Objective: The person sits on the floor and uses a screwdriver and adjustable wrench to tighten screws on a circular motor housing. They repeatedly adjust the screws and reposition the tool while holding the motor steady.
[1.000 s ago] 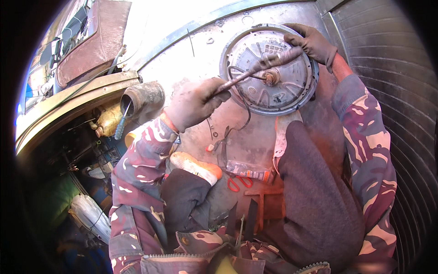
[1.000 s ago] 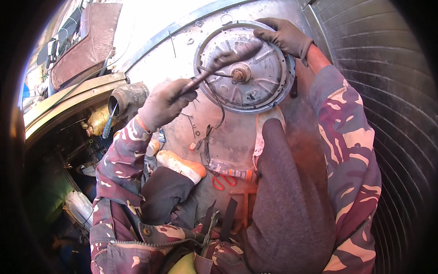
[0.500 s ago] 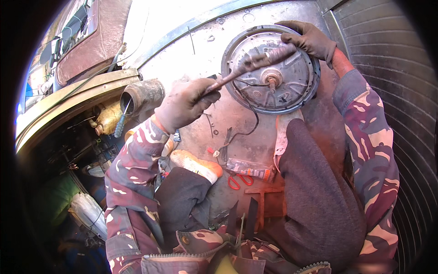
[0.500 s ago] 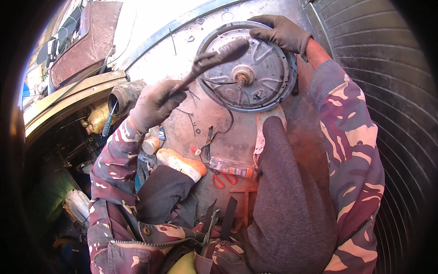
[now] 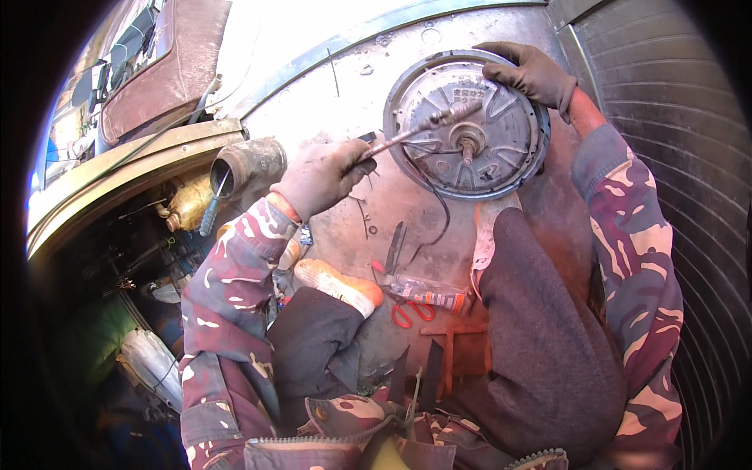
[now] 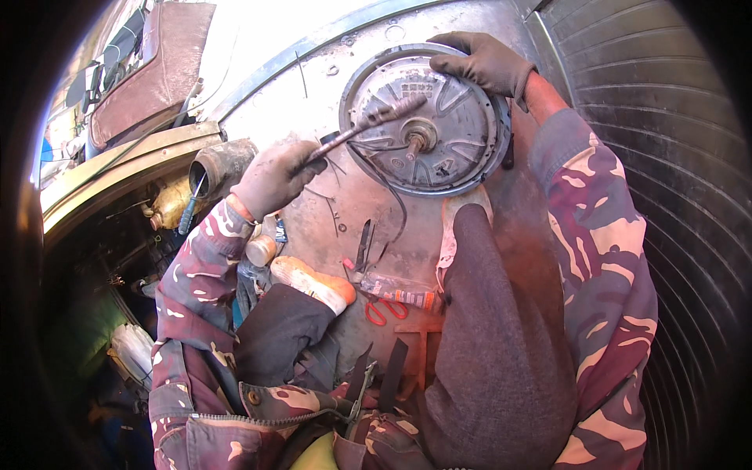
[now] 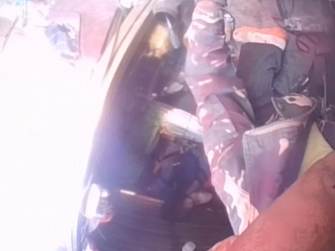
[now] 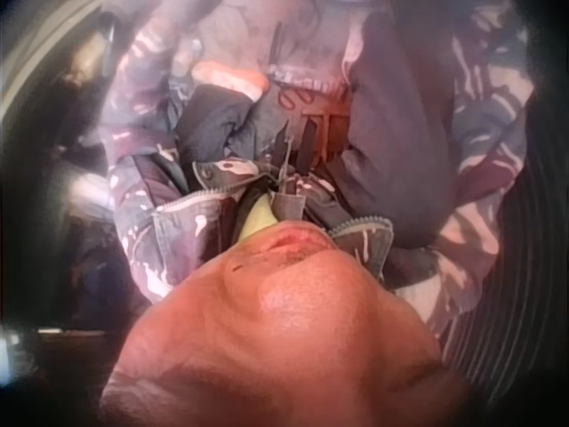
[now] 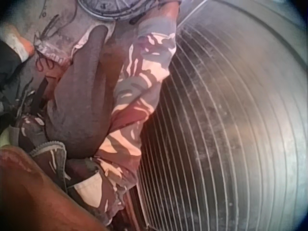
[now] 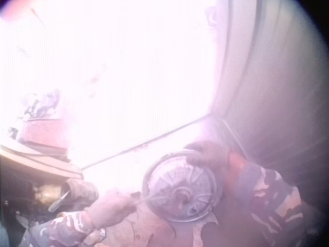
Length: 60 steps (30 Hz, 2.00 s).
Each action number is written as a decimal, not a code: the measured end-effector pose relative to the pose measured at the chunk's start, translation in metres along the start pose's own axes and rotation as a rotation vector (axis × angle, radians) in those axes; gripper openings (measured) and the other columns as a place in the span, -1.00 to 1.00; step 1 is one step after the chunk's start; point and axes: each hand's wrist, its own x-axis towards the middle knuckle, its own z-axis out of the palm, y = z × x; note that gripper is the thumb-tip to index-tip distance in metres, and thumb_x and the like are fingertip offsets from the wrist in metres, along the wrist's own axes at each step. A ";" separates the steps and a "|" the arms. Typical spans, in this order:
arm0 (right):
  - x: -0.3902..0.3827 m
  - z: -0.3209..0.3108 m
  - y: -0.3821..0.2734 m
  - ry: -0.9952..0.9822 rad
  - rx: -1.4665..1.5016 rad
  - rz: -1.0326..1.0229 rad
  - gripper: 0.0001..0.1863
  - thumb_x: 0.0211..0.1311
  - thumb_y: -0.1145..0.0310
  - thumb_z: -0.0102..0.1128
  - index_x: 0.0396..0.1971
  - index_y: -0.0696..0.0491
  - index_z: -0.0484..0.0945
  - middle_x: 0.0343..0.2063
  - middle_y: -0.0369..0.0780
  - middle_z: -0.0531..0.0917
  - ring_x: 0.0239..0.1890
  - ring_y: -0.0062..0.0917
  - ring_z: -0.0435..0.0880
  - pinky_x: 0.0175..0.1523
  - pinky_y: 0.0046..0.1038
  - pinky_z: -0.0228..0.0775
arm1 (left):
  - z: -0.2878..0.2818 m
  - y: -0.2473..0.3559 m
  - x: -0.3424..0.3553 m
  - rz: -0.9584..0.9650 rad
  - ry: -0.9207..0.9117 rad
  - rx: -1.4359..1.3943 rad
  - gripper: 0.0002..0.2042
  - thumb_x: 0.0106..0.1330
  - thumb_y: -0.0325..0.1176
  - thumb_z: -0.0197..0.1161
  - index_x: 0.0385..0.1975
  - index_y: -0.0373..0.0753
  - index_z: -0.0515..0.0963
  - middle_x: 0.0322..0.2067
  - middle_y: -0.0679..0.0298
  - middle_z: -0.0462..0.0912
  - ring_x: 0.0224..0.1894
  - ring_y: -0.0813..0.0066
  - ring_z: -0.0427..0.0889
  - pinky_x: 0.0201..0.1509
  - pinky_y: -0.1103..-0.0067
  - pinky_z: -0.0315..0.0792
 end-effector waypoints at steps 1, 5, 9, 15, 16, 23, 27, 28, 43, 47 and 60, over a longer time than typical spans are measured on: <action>-0.001 0.002 0.000 -0.008 0.004 0.000 -0.29 0.42 0.06 0.51 0.39 0.19 0.56 0.17 -0.09 0.75 0.17 -0.48 0.73 0.29 -0.43 0.59 | 0.001 -0.001 -0.003 -0.017 0.034 -0.028 -0.77 0.49 -0.30 0.37 0.03 -0.24 0.68 -0.33 -0.01 0.72 -0.26 -0.04 0.74 -0.14 0.23 0.59; -0.001 0.002 -0.001 0.019 0.018 -0.006 -0.26 0.40 0.02 0.52 0.39 0.21 0.56 0.19 -0.08 0.74 0.18 -0.44 0.73 0.31 -0.42 0.57 | 0.009 0.001 -0.029 -0.299 0.120 -0.377 -0.76 0.54 -0.21 0.34 0.03 -0.21 0.68 -0.43 0.17 0.70 -0.37 0.29 0.72 -0.23 0.37 0.57; -0.007 0.003 -0.002 0.102 -0.012 0.046 -0.26 0.41 0.00 0.51 0.37 0.22 0.58 0.19 -0.06 0.74 0.20 -0.42 0.72 0.32 -0.41 0.55 | 0.027 -0.008 -0.058 -0.556 0.239 -0.779 -0.69 0.60 -0.19 0.29 0.08 -0.32 0.66 -0.51 0.35 0.64 -0.56 0.65 0.56 -0.48 0.61 0.42; -0.011 0.016 -0.004 0.210 0.084 0.077 -0.24 0.39 -0.03 0.51 0.35 0.24 0.58 0.16 -0.04 0.76 0.19 -0.41 0.73 0.31 -0.41 0.55 | 0.096 -0.037 -0.072 -0.849 0.367 -1.227 -0.62 0.61 -0.11 0.30 0.12 -0.34 0.63 -0.50 0.30 0.63 -0.67 0.58 0.54 -0.65 0.58 0.40; -0.012 0.017 -0.006 0.220 0.039 0.079 -0.23 0.38 -0.04 0.52 0.35 0.24 0.58 0.16 -0.03 0.76 0.18 -0.40 0.74 0.31 -0.41 0.55 | 0.109 -0.042 -0.070 -0.818 0.371 -1.281 -0.62 0.61 -0.10 0.30 0.12 -0.34 0.64 -0.50 0.31 0.63 -0.67 0.57 0.54 -0.65 0.58 0.40; -0.009 0.028 -0.022 0.248 -0.042 0.134 -0.18 0.32 -0.11 0.54 0.34 0.22 0.59 0.14 0.02 0.77 0.18 -0.34 0.76 0.30 -0.39 0.55 | 0.149 -0.060 -0.062 -0.778 0.352 -1.401 -0.62 0.61 -0.08 0.29 0.11 -0.31 0.65 -0.45 0.30 0.66 -0.59 0.56 0.59 -0.53 0.57 0.50; -0.006 0.039 -0.028 0.272 -0.182 0.127 -0.09 0.27 -0.25 0.50 0.35 0.21 0.58 0.17 0.09 0.75 0.22 -0.18 0.76 0.34 -0.31 0.54 | 0.143 -0.080 -0.044 -0.838 0.406 -1.373 -0.60 0.59 -0.08 0.32 0.10 -0.33 0.64 -0.41 0.25 0.68 -0.58 0.53 0.60 -0.54 0.54 0.51; -0.006 0.042 -0.029 0.267 -0.235 0.149 -0.06 0.26 -0.29 0.48 0.35 0.21 0.57 0.17 0.10 0.74 0.23 -0.15 0.75 0.35 -0.29 0.54 | 0.141 -0.084 -0.040 -0.824 0.425 -1.349 -0.60 0.59 -0.09 0.33 0.10 -0.34 0.63 -0.41 0.24 0.69 -0.58 0.53 0.61 -0.54 0.53 0.52; 0.005 0.051 -0.039 0.282 -0.161 0.152 0.00 0.18 -0.23 0.58 0.38 0.27 0.52 0.15 0.10 0.76 0.20 -0.22 0.77 0.31 -0.32 0.59 | 0.140 -0.127 -0.040 -0.975 0.372 -0.836 -0.67 0.54 -0.21 0.39 0.06 -0.35 0.59 -0.37 0.26 0.76 -0.47 0.50 0.73 -0.45 0.52 0.59; 0.006 0.052 -0.036 0.245 -0.121 0.169 0.06 0.14 -0.23 0.62 0.41 0.29 0.48 0.16 0.12 0.74 0.21 -0.23 0.77 0.31 -0.32 0.59 | 0.151 -0.140 -0.042 -0.969 0.385 -0.705 -0.56 0.43 -0.15 0.46 0.05 -0.44 0.66 -0.34 0.10 0.81 -0.41 0.40 0.77 -0.27 0.42 0.63; 0.005 0.052 -0.032 0.239 -0.205 0.146 -0.09 0.39 -0.30 0.33 0.46 0.12 0.47 0.25 0.13 0.68 0.33 -0.07 0.68 0.43 -0.24 0.48 | 0.150 -0.120 -0.039 -0.971 0.409 -0.337 -0.41 0.41 -0.02 0.45 0.23 -0.40 0.63 0.03 -0.15 0.80 0.12 -0.01 0.79 0.23 0.29 0.59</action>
